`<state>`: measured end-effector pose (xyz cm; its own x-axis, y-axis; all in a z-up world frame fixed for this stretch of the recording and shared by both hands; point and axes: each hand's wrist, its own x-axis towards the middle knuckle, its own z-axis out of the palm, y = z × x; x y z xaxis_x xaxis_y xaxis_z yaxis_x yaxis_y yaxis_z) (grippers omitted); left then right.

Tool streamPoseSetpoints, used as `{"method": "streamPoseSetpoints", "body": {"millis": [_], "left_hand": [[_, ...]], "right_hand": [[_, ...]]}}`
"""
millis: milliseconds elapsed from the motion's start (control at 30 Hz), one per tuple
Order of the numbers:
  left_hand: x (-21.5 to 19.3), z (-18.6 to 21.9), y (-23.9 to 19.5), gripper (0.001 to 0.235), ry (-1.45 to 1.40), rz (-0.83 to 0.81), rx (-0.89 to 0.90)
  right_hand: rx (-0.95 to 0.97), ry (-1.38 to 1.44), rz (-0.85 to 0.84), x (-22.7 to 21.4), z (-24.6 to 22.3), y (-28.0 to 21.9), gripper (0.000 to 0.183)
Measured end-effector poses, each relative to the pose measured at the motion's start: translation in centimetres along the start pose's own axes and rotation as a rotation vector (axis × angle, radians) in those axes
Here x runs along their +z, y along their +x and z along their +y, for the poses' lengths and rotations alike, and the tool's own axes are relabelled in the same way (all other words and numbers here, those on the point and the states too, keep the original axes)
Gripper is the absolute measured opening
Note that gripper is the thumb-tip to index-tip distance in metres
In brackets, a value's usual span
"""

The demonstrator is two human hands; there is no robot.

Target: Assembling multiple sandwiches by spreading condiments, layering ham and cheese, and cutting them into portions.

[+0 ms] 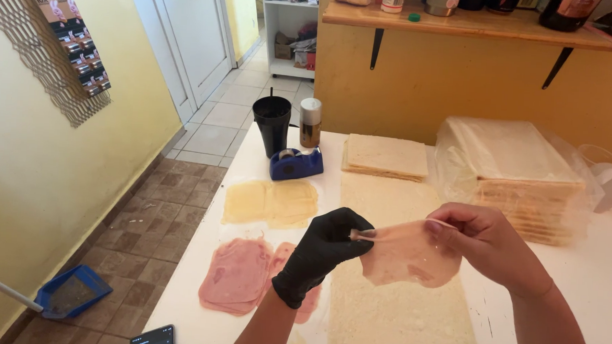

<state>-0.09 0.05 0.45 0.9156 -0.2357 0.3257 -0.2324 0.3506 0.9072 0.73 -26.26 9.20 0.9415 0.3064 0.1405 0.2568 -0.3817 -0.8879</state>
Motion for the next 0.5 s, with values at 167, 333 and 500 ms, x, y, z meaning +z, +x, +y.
{"method": "streamPoseSetpoints", "body": {"millis": [167, 333, 500], "left_hand": [[0.1, 0.7, -0.1, 0.016, -0.144, -0.035, 0.006], [0.0, 0.8, -0.1, 0.02, -0.111, 0.041, -0.029], [-0.2, 1.3, -0.3, 0.028, -0.138, -0.055, 0.033]], "right_hand": [[-0.02, -0.105, 0.024, 0.4, -0.8, -0.6, 0.023], [-0.07, -0.185, 0.02, 0.7, -1.1, -0.8, 0.021], [-0.048, -0.202, 0.062, 0.8, -1.2, -0.7, 0.023]]}}
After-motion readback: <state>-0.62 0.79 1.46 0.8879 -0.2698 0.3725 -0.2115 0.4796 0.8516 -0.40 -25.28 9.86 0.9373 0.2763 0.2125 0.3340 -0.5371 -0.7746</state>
